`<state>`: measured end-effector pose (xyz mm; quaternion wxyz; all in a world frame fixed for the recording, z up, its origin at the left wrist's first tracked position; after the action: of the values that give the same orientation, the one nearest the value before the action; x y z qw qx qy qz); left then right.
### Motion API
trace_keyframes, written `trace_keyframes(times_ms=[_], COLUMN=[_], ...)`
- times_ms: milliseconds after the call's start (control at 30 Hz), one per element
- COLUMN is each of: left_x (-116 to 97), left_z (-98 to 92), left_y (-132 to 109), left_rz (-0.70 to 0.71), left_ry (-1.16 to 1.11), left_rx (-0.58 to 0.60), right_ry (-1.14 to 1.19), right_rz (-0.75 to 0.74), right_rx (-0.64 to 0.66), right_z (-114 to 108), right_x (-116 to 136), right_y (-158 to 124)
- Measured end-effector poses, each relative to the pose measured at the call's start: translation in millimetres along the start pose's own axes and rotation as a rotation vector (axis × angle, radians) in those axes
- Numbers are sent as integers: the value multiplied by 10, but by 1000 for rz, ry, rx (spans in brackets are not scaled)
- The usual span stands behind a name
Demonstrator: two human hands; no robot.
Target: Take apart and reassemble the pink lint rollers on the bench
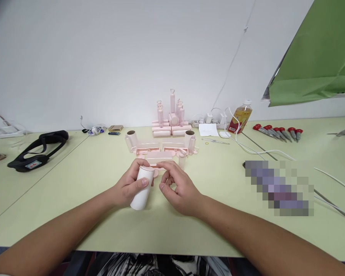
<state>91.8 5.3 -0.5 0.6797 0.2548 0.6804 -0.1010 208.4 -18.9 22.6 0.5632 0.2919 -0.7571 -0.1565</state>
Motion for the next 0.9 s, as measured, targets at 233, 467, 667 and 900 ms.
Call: trace_keyframes(times_ms=[233,467,667,900], left_x=[-24,-162,-181,-280], left_z=[33,108,-152,-599], left_y=[-24,-61,-21,59], left_rz=[47,258,228,180], left_ry=[124,320,230,-41], left_rx=[33,96,-90,-453], right_ry=[39,47,-41,-416], right_rz=[5,-86,-18,70], right_rx=[-83,51,55,322], right_z=[-41,21,40,350], right_x=[1,123,-8,-361], right_y=[-17,-2,15,-23])
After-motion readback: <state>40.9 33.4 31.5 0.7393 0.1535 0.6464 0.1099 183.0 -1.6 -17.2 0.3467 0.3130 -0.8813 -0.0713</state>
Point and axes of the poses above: each hand's wrist, its own y-axis towards the middle knuckle, its own z-axis out of the palm, x = y × z, the point moved 9 cm from there along y, towards the middle knuckle, and after that the axes turned 9 degrees about -x, right-handed, at the moved point
